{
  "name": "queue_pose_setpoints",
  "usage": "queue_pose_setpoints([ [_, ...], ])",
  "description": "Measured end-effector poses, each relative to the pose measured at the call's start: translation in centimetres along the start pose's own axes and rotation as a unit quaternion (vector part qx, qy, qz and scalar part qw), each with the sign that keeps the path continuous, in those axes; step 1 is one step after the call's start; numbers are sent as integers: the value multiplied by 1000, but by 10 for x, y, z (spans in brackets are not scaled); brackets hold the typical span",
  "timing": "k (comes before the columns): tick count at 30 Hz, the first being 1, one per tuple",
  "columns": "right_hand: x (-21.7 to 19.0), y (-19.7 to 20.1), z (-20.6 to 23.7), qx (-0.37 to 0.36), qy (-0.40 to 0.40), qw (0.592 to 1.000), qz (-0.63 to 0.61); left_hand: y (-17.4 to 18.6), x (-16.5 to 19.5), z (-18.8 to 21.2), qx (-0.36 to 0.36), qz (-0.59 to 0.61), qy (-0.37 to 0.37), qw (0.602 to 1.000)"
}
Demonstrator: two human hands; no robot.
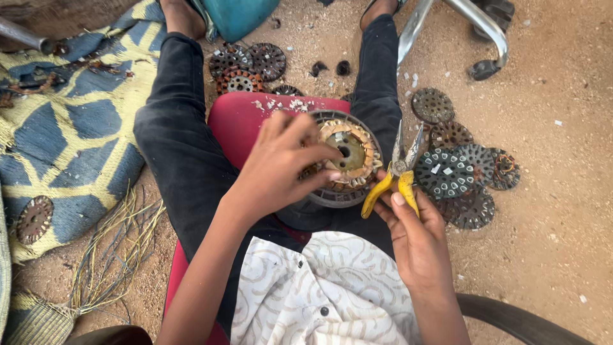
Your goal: The person uses yellow-handled pliers to pull copper windings from the slots of a motor stator held on their lap. They repeatedly grip and extract coils, rotate the stator to access different slots, and clear debris from the interior. The removed copper pieces are placed into a nearby blue container.
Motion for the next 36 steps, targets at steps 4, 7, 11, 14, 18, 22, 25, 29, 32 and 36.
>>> queue_pose_setpoints([
  [4,-4,29,-7,45,22,998,47,-3,17,-10,-28,-12,-40,999],
  [7,-19,59,-15,119,53,938,320,-3,19,-13,-46,-1,-30,998],
  [11,-10,60,-24,77,117,739,659,-5,28,-17,-14,-16,-22,1000],
  [14,18,48,-24,32,115,678,726,-10,38,-18,-1,-51,-20,998],
  [18,18,35,-20,22,52,628,776,-13,37,-16,-1,-57,7,998],
  [22,-38,-9,-1,-17,246,746,619,-11,37,-13,19,-24,7,1000],
  [25,-68,-39,9,-70,305,799,514,-12,37,-12,17,-15,4,1000],
  [29,-67,-77,-9,-192,306,751,552,-8,29,-10,-5,5,20,1000],
  [32,-57,-88,-18,-240,289,738,560,-6,21,-8,-28,29,40,998],
  [36,-51,-90,-23,-242,257,748,562,-5,18,-8,-33,52,50,997],
])
Point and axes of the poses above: each hand's wrist, its own z-axis away from the middle knuckle, its own y-axis out of the back of the hand, x = y × z, the point moved 6 cm from there along -z, towards the middle knuckle, and after that the axes turned 12 degrees about -z, right-handed, at the moved point
